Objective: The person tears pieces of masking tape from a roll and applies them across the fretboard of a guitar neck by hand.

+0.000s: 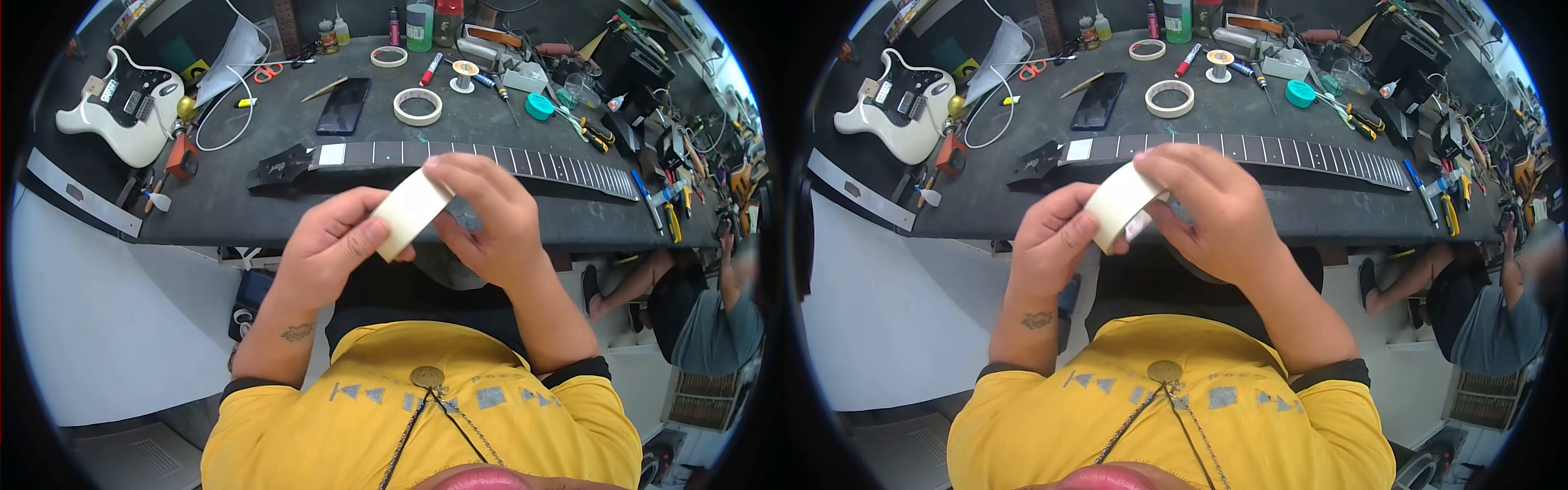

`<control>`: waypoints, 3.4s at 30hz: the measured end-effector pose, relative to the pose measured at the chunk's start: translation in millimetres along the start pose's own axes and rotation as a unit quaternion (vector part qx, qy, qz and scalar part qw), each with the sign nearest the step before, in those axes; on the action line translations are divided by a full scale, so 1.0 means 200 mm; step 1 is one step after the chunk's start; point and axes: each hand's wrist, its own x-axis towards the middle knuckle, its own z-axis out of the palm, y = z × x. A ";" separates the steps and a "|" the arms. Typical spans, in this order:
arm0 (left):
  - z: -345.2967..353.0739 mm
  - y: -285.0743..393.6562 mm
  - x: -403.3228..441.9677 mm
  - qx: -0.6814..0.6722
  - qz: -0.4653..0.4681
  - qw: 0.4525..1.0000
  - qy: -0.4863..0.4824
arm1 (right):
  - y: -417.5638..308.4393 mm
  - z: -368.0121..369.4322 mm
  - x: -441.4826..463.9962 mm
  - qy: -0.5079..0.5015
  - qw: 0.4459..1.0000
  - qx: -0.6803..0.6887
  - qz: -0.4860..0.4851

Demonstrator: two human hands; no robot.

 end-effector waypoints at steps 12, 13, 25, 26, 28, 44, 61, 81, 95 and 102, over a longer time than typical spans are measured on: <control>0.08 -0.14 0.02 0.034 0.050 0.998 -0.027 | 0.04 0.09 -0.17 0.011 0.869 0.286 0.403; 0.08 -0.13 0.02 0.059 0.051 0.997 -0.019 | 0.04 0.09 -0.17 0.024 0.877 0.284 0.388; 0.11 -0.13 0.04 0.478 0.256 0.832 0.116 | -0.14 0.02 -0.08 0.028 0.971 0.157 0.179; 0.11 -0.13 0.04 0.488 0.268 0.823 0.115 | -0.14 0.02 -0.09 0.032 0.969 0.158 0.187; 0.12 -0.13 0.04 0.507 0.286 0.805 0.118 | -0.14 0.03 -0.09 0.036 0.969 0.153 0.193; 0.17 -0.23 0.06 0.551 0.329 0.751 0.153 | -0.08 0.09 -0.14 0.059 0.956 0.186 0.220; 0.18 -0.25 0.08 0.564 0.313 0.751 0.137 | -0.12 0.02 -0.12 0.055 0.965 0.093 0.238; 0.18 -0.24 0.11 0.547 0.223 0.796 0.129 | -0.09 -0.05 -0.03 -0.021 0.988 -0.081 0.132; 0.08 -0.22 0.12 0.458 0.148 0.868 0.122 | -0.08 -0.05 -0.07 -0.045 0.922 0.117 0.366; 0.10 -0.14 0.17 0.396 0.128 0.890 0.187 | -0.12 -0.02 -0.12 -0.007 0.946 0.136 0.293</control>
